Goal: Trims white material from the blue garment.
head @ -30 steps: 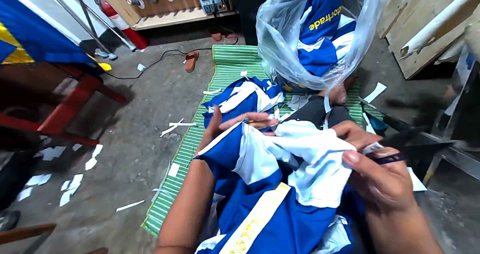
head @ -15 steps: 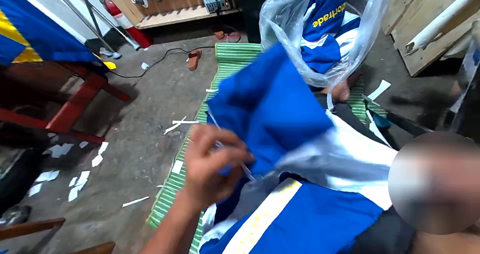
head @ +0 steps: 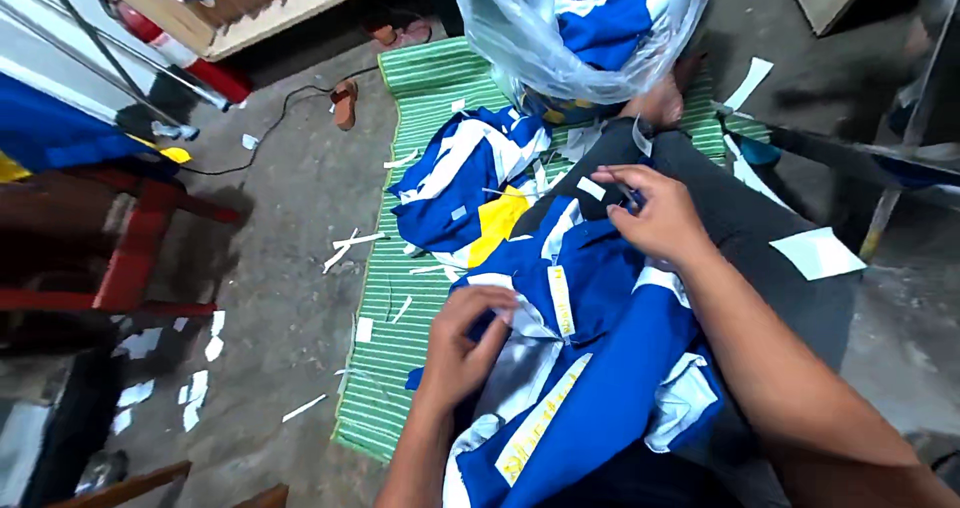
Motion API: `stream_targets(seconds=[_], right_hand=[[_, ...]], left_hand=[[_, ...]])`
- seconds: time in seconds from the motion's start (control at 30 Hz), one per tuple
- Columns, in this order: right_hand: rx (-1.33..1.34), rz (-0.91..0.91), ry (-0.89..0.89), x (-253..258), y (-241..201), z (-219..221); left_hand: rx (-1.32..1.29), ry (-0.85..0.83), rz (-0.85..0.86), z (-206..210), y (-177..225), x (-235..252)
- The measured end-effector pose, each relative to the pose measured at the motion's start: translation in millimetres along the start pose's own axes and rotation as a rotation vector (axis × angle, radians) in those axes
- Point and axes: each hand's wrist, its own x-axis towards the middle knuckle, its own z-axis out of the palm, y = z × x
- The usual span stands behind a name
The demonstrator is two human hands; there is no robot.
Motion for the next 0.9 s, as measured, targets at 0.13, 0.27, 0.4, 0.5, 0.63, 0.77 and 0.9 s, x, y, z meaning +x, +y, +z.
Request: stream_targets(seconds=[0.13,0.27,0.4,0.5,0.63,0.77,0.9], right_hand=[[0.075,0.137,-0.254,8,19,13],[0.004,0.095,-0.283,-22,52,14],[-0.012,0.034,0.015,-26,37,-45],[0.060,-0.075,0.256,-21,-1,-99],[0.427,-0.382,0.186,-29,-40,-138],[0.445,-0.478,0.035,-47,-47,-145],[0.356,-0.402,0.162,-55,-39,-161]], left_hand=[[0.224,-0.166,-0.200,-8,-34,23],[0.302,-0.492,-0.289,-8,-49,39],[0.370,-0.350,-0.074,-37,-30,75],[0.338,-0.455,0.109,-51,-11,105],[-0.247,-0.526,0.086,-37,7,151],[-0.577,-0.710,0.052,27,-2,172],[-0.747,-1.101,0.096,44,-4,179]])
